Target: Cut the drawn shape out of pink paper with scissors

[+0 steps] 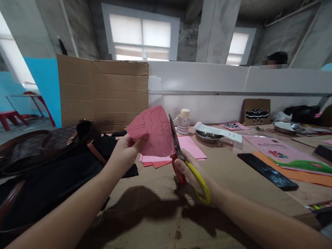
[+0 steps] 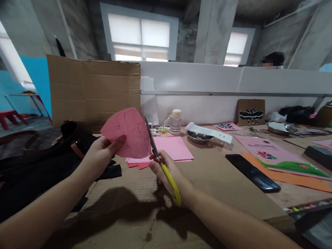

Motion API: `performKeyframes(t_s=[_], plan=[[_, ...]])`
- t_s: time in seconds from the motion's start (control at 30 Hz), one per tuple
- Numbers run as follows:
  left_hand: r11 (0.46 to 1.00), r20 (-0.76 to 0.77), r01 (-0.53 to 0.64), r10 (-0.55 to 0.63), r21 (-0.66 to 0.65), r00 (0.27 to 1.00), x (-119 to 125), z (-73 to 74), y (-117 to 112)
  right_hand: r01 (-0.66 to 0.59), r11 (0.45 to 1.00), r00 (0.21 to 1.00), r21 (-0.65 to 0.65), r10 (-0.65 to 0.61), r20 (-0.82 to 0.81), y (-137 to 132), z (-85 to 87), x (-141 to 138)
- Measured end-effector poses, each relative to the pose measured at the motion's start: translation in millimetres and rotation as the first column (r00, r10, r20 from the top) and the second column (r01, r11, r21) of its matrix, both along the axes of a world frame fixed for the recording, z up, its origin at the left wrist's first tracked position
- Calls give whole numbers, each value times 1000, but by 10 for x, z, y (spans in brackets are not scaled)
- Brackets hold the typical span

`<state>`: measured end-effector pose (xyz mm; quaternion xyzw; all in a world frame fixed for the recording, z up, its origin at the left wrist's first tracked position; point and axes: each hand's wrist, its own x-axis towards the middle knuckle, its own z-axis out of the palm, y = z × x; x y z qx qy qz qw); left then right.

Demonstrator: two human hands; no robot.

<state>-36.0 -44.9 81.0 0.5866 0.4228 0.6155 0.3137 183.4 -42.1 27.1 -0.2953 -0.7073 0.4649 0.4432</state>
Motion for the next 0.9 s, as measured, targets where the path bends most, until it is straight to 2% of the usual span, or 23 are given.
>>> performKeyframes(t_s=[0.23, 0.37, 0.63, 0.9], plan=[[998, 13, 56, -56, -42, 998, 14, -2, -6, 42, 998, 998, 47, -44, 41, -45, 95, -1], [998, -7, 34, -35, -60, 999, 34, 17, -29, 74, 994, 994, 86, -81, 73, -58, 137, -7], [996, 21, 40, -39, -76, 999, 69, 16, -45, 90, 991, 993, 103, -98, 73, -30, 116, 16], [999, -17, 7, -7, -45, 1000, 47, 6, -28, 79, 995, 995, 63, -82, 50, -40, 113, 15]])
